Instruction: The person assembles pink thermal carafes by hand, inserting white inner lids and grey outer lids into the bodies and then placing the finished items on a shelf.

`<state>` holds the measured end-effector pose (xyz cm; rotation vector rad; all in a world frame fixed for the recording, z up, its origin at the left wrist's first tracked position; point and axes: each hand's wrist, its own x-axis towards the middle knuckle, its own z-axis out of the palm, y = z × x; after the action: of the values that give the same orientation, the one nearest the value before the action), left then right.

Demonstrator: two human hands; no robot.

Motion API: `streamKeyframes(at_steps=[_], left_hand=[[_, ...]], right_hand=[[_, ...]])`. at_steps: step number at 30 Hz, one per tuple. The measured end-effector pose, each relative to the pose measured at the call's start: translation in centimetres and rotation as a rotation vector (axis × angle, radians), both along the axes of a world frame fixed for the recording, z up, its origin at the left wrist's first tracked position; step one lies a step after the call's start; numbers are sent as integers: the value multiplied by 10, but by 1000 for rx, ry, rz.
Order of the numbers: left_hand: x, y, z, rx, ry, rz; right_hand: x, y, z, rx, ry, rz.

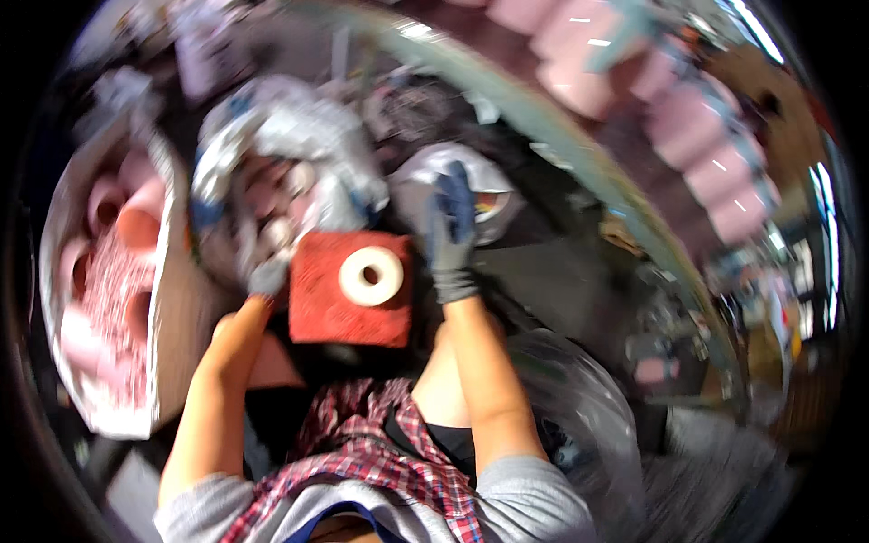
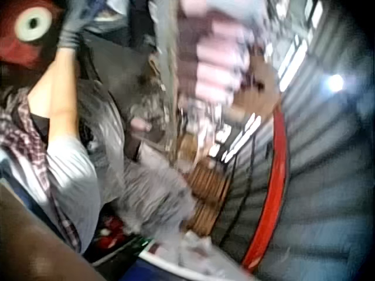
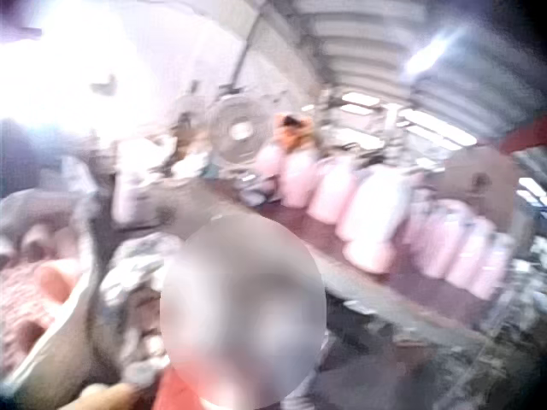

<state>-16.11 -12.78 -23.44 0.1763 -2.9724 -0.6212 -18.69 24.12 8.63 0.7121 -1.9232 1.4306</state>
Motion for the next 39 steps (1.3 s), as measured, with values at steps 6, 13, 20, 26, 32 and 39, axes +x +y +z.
streamKeyframes(at_steps=[6, 13, 20, 26, 32, 39], left_hand=[[25, 86, 144, -83, -131, -183], [15, 88, 84, -178, -228, -32], [8, 88, 113, 30, -171, -13], [19, 98, 129, 60, -314, -63], [29, 92, 78, -351, -138, 115], [0, 59, 36, -348, -136, 122]], right_hand=[[7, 23, -37, -212, -420, -11], [-1, 7, -16, -428, -689, 77], [4, 16, -19, -369, -697, 89], [3, 27, -23, -418, -739, 110], [8, 21, -23, -371, -789, 125], [13, 32, -32, -306, -815, 119]])
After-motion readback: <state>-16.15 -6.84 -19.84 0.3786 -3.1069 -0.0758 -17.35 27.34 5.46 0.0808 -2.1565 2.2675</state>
